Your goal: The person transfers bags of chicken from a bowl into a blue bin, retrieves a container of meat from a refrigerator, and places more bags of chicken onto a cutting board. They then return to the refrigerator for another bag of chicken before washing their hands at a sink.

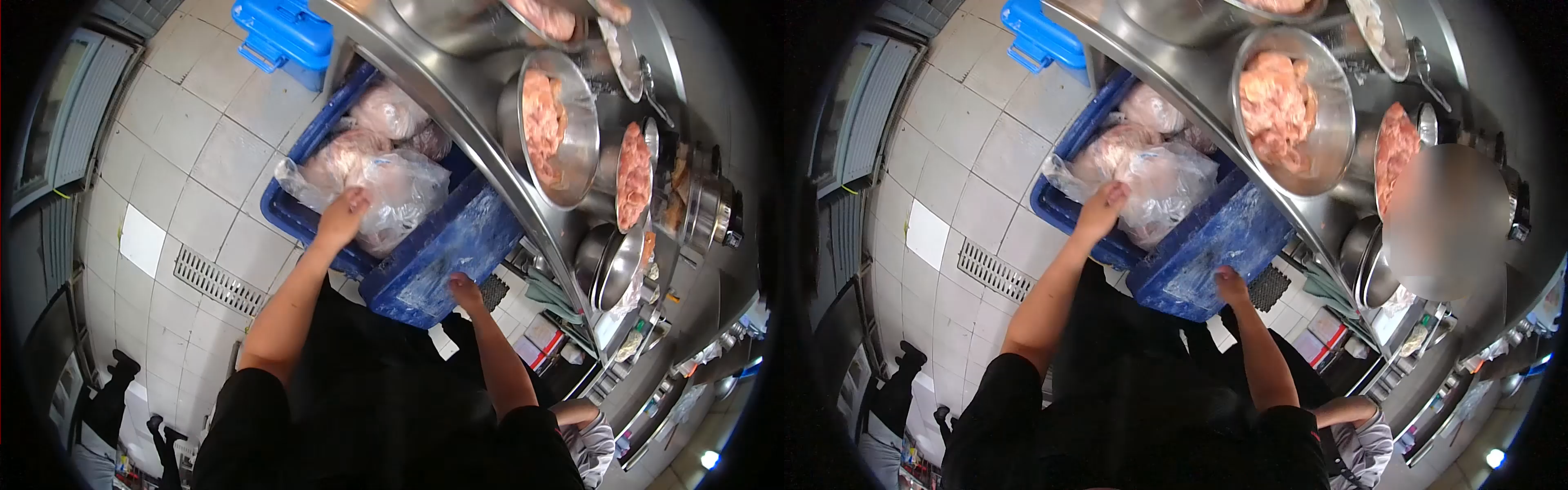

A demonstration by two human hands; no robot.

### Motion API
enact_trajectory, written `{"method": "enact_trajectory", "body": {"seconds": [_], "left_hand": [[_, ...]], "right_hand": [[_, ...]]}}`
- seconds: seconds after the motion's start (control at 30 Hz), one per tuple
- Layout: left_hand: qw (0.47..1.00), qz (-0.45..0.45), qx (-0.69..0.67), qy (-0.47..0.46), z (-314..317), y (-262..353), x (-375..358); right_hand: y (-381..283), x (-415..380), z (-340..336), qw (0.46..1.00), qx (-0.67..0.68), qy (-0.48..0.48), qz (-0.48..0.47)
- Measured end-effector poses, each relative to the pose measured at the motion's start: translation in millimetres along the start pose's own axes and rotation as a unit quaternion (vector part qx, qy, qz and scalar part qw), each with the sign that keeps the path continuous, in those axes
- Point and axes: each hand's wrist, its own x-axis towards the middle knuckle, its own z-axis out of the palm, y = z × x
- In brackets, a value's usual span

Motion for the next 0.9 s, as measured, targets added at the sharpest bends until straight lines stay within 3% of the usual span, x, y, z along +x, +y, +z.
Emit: {"method": "enact_trajectory", "body": {"seconds": [0.03, 0.1, 0.13, 0.17, 0.2, 0.23, 0.3, 0.33, 0.37, 0.43, 0.5, 0.53, 0.57, 0.6, 0.63, 0.77, 0.8, 0.9], "left_hand": [[0.998, -0.035, 0.038, -0.047, 12.7, 12.5, -21.5], [0.981, -0.021, 0.159, -0.110, 44.8, 20.4, -53.0], [0.971, 0.012, 0.208, -0.115, 62.8, 17.6, -65.1], [0.958, 0.045, 0.259, -0.119, 79.7, 14.6, -73.9], [0.946, 0.014, 0.280, -0.161, 90.4, 20.9, -78.9], [0.943, 0.016, 0.292, -0.162, 102.9, 18.9, -80.5], [0.935, -0.064, 0.300, -0.176, 119.8, 12.4, -80.2], [0.948, -0.046, 0.274, -0.153, 124.5, 4.4, -81.2], [0.941, -0.042, 0.295, -0.158, 126.6, 1.7, -82.2], [0.945, -0.014, 0.289, -0.151, 126.3, 0.3, -79.6], [0.938, -0.001, 0.310, -0.154, 125.3, 0.9, -80.1], [0.939, 0.006, 0.305, -0.161, 124.5, 1.2, -80.2], [0.939, 0.011, 0.300, -0.169, 121.5, 3.9, -77.1], [0.935, 0.013, 0.312, -0.170, 116.4, 6.9, -72.7], [0.932, 0.028, 0.323, -0.161, 110.9, 13.7, -70.6], [0.940, 0.049, 0.303, -0.149, 68.4, 36.4, -53.8], [0.948, 0.040, 0.273, -0.158, 44.9, 36.4, -39.9], [0.960, 0.033, 0.227, -0.159, -28.5, 56.1, -11.5]], "right_hand": [[60.4, 23.1, 11.9, 1.000, 0.002, -0.004, 0.003], [165.1, 74.8, 46.8, 0.992, 0.007, -0.019, 0.125], [164.0, 69.7, 44.0, 0.992, 0.013, -0.019, 0.125], [153.1, 58.5, 37.9, 0.969, 0.143, -0.004, 0.200], [146.1, 52.6, 36.2, 0.923, 0.271, 0.010, 0.272], [157.7, 59.5, 45.7, 0.921, 0.283, 0.005, 0.269], [196.2, 75.0, 88.0, 0.853, 0.387, 0.028, 0.350], [198.9, 65.1, 100.5, 0.823, 0.458, 0.034, 0.334], [217.8, 73.8, 119.9, 0.794, 0.470, 0.011, 0.385], [266.3, 92.4, 182.6, 0.807, 0.486, 0.075, 0.328], [268.4, 92.3, 205.4, 0.770, 0.528, 0.189, 0.303], [286.1, 95.2, 213.1, 0.749, 0.549, 0.141, 0.344], [287.0, 97.0, 214.5, 0.724, 0.566, 0.091, 0.383], [277.6, 99.6, 225.6, 0.648, 0.683, 0.142, 0.306], [256.0, 82.5, 202.2, 0.615, 0.712, 0.134, 0.313], [195.0, 44.1, 179.5, 0.667, 0.715, 0.106, 0.179], [156.5, 27.1, 158.0, 0.661, 0.723, 0.087, 0.182], [86.4, 13.3, 135.4, 0.726, 0.656, 0.140, 0.151]]}}
